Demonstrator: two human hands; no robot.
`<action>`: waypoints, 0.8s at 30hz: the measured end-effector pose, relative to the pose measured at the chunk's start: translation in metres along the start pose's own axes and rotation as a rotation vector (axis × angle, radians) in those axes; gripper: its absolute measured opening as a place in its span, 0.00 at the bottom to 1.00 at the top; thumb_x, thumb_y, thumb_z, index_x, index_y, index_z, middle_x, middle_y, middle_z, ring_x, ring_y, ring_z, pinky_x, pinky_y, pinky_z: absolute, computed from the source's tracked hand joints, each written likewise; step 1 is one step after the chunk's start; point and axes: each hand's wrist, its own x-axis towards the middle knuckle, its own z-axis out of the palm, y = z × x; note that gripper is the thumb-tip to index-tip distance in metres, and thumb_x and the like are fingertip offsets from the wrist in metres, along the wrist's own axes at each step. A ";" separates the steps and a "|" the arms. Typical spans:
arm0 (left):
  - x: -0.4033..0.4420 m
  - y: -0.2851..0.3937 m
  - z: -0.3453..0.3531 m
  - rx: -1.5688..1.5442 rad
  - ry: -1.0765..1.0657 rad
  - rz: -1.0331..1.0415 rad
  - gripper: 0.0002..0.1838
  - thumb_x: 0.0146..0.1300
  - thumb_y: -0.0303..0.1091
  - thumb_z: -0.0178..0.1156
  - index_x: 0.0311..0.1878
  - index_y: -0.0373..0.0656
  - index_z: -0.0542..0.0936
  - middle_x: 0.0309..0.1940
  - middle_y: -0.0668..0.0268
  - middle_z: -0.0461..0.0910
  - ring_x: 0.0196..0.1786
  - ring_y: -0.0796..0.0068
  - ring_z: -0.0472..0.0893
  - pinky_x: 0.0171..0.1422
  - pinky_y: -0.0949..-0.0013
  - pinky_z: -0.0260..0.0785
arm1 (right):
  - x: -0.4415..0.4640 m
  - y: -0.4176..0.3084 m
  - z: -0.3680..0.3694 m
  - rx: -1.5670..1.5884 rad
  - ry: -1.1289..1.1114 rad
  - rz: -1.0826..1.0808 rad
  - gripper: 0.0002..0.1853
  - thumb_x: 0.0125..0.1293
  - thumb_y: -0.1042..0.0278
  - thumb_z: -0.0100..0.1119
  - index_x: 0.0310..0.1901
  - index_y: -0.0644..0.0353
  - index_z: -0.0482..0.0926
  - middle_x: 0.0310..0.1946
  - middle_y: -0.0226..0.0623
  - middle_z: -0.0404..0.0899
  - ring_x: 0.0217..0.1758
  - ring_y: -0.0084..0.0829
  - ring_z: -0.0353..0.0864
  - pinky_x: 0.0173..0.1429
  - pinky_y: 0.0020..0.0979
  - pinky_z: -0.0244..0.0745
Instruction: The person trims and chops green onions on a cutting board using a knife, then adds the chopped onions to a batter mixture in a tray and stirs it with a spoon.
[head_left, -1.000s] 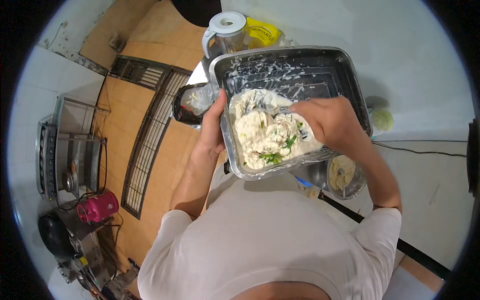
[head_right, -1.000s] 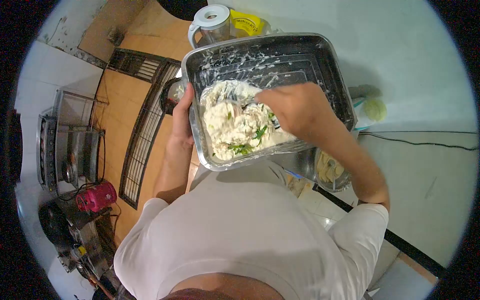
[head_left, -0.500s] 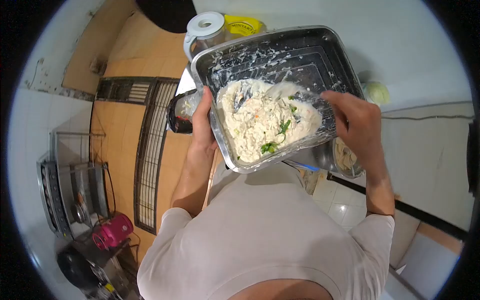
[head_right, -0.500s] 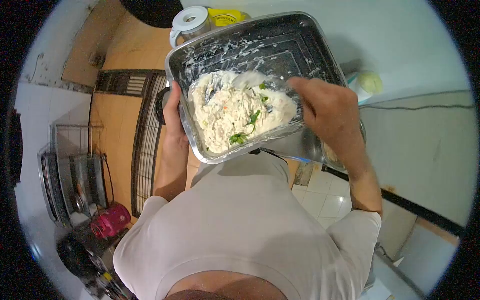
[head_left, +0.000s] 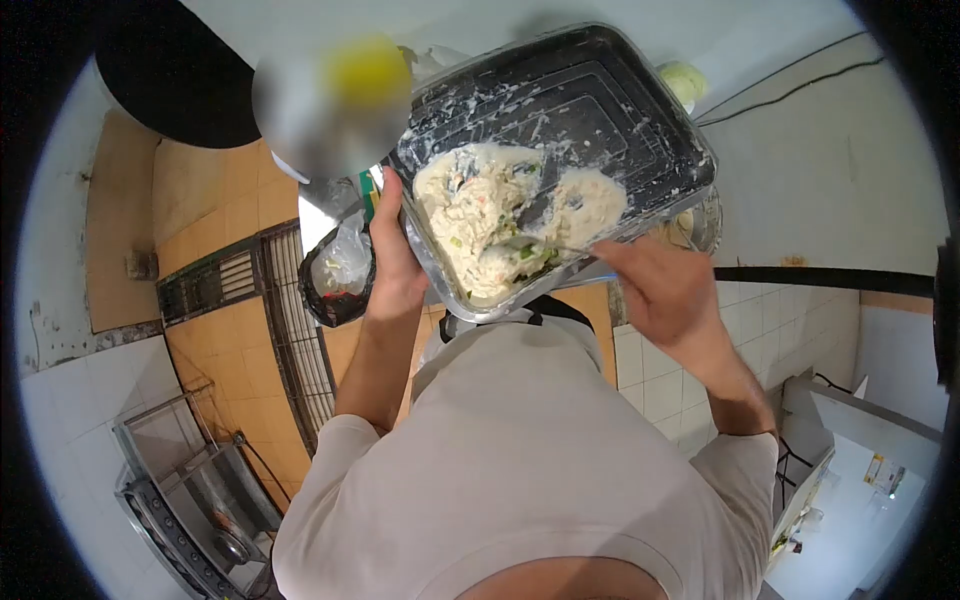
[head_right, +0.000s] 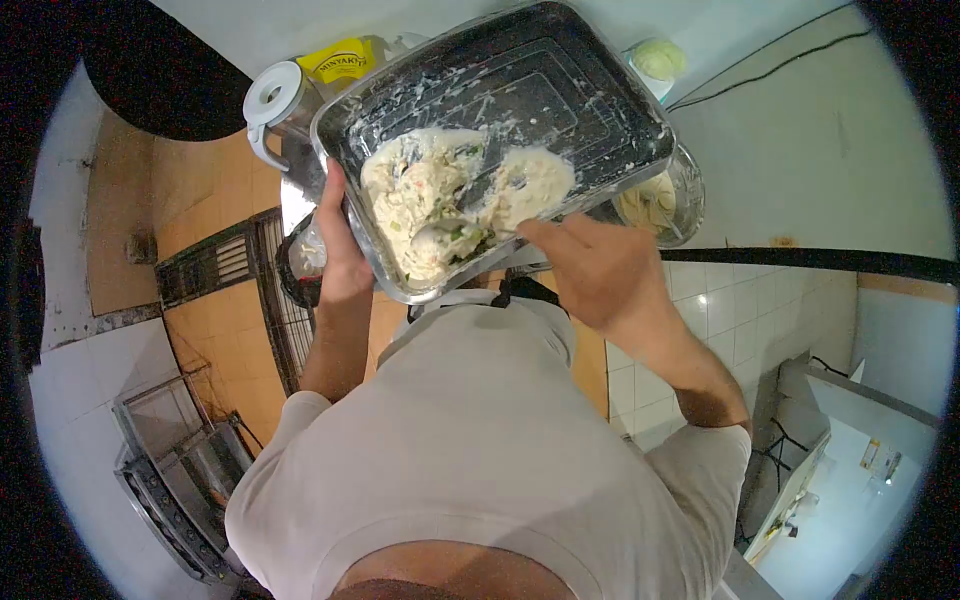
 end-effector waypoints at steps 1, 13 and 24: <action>-0.002 0.002 0.004 0.015 -0.009 0.005 0.34 0.78 0.60 0.41 0.71 0.39 0.68 0.63 0.53 0.77 0.63 0.58 0.80 0.69 0.56 0.72 | -0.001 -0.003 0.002 -0.044 -0.041 -0.009 0.18 0.56 0.83 0.61 0.47 0.56 0.85 0.27 0.37 0.79 0.27 0.41 0.80 0.29 0.38 0.73; -0.023 -0.015 0.026 0.092 0.118 0.108 0.36 0.78 0.60 0.42 0.69 0.36 0.69 0.60 0.51 0.79 0.60 0.60 0.82 0.66 0.58 0.74 | 0.040 0.033 -0.018 0.085 0.128 0.039 0.04 0.71 0.73 0.56 0.39 0.62 0.79 0.30 0.41 0.81 0.30 0.46 0.82 0.34 0.42 0.76; -0.026 -0.030 0.052 0.122 0.230 0.233 0.32 0.78 0.57 0.46 0.65 0.34 0.71 0.58 0.56 0.80 0.57 0.66 0.82 0.63 0.62 0.74 | 0.078 0.048 -0.007 0.179 -0.297 -0.044 0.07 0.73 0.68 0.56 0.41 0.61 0.81 0.28 0.49 0.81 0.30 0.50 0.80 0.34 0.41 0.72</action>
